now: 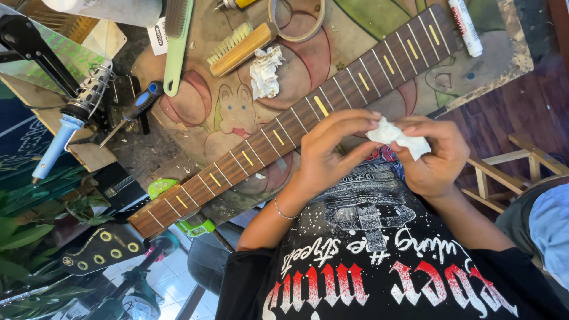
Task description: The person wipes the fretboard of a guitar neck with a white cloth, moving along the length of the neck and between the frets. The guitar neck is clamped to a workbench, and the person uses both hands to hold the neck and wipe the surface.
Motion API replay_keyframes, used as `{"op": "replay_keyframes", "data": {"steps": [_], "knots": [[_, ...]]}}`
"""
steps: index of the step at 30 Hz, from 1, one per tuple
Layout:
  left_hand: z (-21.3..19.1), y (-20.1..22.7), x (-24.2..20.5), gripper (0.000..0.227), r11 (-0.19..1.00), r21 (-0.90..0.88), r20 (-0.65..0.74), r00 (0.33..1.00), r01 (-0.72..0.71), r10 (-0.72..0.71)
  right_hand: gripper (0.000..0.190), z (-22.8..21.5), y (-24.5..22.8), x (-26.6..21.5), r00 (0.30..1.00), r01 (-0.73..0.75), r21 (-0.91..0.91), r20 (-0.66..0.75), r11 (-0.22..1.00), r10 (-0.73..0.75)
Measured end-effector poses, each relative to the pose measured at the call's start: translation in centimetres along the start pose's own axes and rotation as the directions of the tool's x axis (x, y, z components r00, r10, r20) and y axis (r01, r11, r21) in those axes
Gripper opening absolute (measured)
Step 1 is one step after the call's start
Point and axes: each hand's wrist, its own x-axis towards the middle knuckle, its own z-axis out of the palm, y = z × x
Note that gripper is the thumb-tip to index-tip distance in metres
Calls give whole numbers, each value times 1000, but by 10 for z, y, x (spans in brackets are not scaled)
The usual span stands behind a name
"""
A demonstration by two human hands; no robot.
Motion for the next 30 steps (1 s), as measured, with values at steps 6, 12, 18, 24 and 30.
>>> {"op": "replay_keyframes", "data": {"steps": [6, 12, 18, 24, 30], "knots": [[-7, 0, -4, 11, 994, -75, 49, 996, 74, -70, 36, -6, -9, 6, 940, 162, 38, 297, 986, -166], [-9, -9, -22, 15, 984, -77, 121, 981, 158, -148, 39, 3, -13, 10, 952, -90, 223, 306, 971, 17], [-36, -4, -16, 25, 963, 217, 96, 978, 162, -186, 35, -10, 5, 14, 977, -31, -345, 188, 938, 101], [-52, -16, -13, 109, 498, 848, 59, 904, 179, -425, 17, 0, 7, 61, 977, 84, -573, 209, 815, 46], [-48, -28, -18, 94, 358, 931, 87, 916, 65, -391, 18, 4, 14, 76, 947, 119, -647, 301, 753, 109]]}}
